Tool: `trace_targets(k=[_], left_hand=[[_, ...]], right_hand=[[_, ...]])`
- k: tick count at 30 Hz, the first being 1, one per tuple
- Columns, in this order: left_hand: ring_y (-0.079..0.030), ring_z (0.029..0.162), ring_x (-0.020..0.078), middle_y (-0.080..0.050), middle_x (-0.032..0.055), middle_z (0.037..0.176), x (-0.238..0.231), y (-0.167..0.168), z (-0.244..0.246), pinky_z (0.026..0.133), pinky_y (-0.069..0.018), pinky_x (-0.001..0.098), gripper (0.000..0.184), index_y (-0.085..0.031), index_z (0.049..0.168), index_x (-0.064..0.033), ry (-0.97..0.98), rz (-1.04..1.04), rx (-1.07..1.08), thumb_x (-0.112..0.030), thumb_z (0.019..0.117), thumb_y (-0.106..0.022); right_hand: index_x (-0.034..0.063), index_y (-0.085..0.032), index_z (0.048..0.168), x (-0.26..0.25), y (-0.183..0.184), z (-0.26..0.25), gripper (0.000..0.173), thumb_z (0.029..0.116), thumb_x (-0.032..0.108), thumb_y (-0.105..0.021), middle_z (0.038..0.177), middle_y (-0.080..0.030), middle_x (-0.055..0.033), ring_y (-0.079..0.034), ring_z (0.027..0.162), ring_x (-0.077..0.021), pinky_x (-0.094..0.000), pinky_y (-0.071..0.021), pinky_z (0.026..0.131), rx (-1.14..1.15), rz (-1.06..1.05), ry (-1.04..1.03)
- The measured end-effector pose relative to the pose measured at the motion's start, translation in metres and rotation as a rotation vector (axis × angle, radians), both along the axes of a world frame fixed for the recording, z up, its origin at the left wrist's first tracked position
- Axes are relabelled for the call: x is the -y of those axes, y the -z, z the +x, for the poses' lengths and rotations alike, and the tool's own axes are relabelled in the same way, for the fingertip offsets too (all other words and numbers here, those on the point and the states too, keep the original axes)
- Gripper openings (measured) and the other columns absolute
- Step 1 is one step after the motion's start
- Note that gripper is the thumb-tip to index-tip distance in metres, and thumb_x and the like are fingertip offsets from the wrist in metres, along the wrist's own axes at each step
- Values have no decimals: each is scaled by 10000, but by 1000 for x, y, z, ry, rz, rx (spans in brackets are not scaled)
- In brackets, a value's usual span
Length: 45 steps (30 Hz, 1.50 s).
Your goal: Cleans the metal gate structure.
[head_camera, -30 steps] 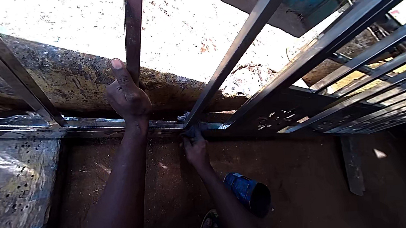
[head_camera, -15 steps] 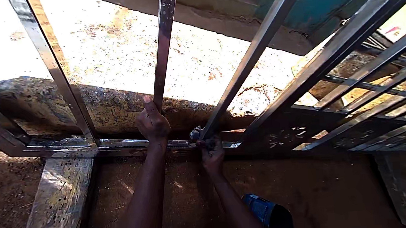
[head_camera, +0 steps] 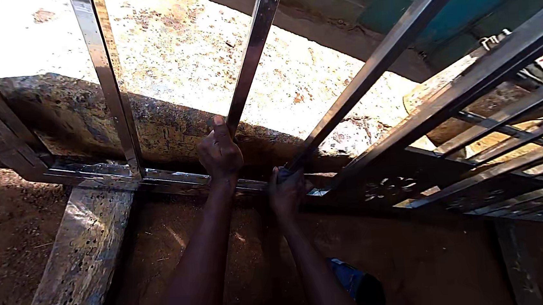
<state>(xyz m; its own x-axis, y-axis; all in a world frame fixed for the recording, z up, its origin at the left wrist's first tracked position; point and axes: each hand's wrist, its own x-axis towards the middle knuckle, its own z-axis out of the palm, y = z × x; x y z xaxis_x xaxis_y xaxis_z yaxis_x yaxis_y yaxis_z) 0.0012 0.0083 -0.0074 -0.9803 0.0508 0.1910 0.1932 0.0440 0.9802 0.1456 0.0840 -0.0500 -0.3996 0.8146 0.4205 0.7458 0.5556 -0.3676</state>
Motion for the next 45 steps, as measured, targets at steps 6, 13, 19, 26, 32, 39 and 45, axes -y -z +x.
trace_targets(k=[6, 13, 19, 26, 32, 39, 45], left_hand=[[-478, 447, 142, -436, -31, 481, 1, 1, 2, 466, -389, 398, 716, -474, 574, -164, -11, -14, -39, -588, 1060, -164], [-447, 454, 127, -421, -54, 501, 0, 3, 0, 477, -385, 394, 669, -470, 605, -190, 21, 27, 17, -582, 1062, -180], [-486, 453, 151, -456, -25, 495, 2, 4, -3, 466, -399, 410, 717, -483, 589, -170, 21, 1, -15, -602, 1061, -158], [-478, 442, 155, -443, -16, 489, 0, 0, 0, 448, -402, 409, 742, -471, 566, -158, -8, -18, 3, -646, 1030, -160], [-478, 462, 154, -445, -19, 503, 2, -1, 1, 476, -397, 415, 722, -497, 593, -144, -22, -12, 30, -604, 1046, -174], [-467, 455, 156, -451, -18, 505, 2, 0, 2, 470, -394, 406, 720, -479, 591, -164, -9, 5, 60, -628, 1046, -170], [-412, 430, 107, -394, -65, 484, -1, 1, 0, 448, -370, 352, 678, -443, 575, -193, -12, 43, 27, -614, 1040, -185]], right_hand=[[-185, -524, 1268, -25, -29, 5, 686, 896, 355, -728, 968, -700, -299, -723, 829, -442, -574, -586, 748, -31, 170, -196], [-125, -258, 1525, -72, -261, -72, 874, 876, 268, -690, 1281, -630, -205, -659, 1114, -206, -342, -525, 964, -329, 327, -96], [-86, -456, 1388, -4, -55, -15, 648, 999, 410, -609, 930, -703, -265, -712, 850, -464, -637, -553, 737, 67, -42, 105], [-125, -607, 1148, -41, -120, -17, 638, 904, 460, -671, 676, -674, -173, -701, 628, -380, -569, -551, 590, 46, 254, -110], [48, -652, 977, -68, -311, -79, 485, 1021, 501, -484, 866, -681, -159, -688, 868, -351, -579, -488, 719, -184, 264, 49], [-43, -719, 1062, -7, -11, -2, 533, 979, 461, -564, 816, -739, -168, -743, 766, -358, -532, -589, 684, 65, 64, 22], [21, -662, 715, -54, -67, -10, 595, 973, 529, -490, 588, -625, -108, -660, 553, -290, -477, -524, 522, -96, 398, -235]])
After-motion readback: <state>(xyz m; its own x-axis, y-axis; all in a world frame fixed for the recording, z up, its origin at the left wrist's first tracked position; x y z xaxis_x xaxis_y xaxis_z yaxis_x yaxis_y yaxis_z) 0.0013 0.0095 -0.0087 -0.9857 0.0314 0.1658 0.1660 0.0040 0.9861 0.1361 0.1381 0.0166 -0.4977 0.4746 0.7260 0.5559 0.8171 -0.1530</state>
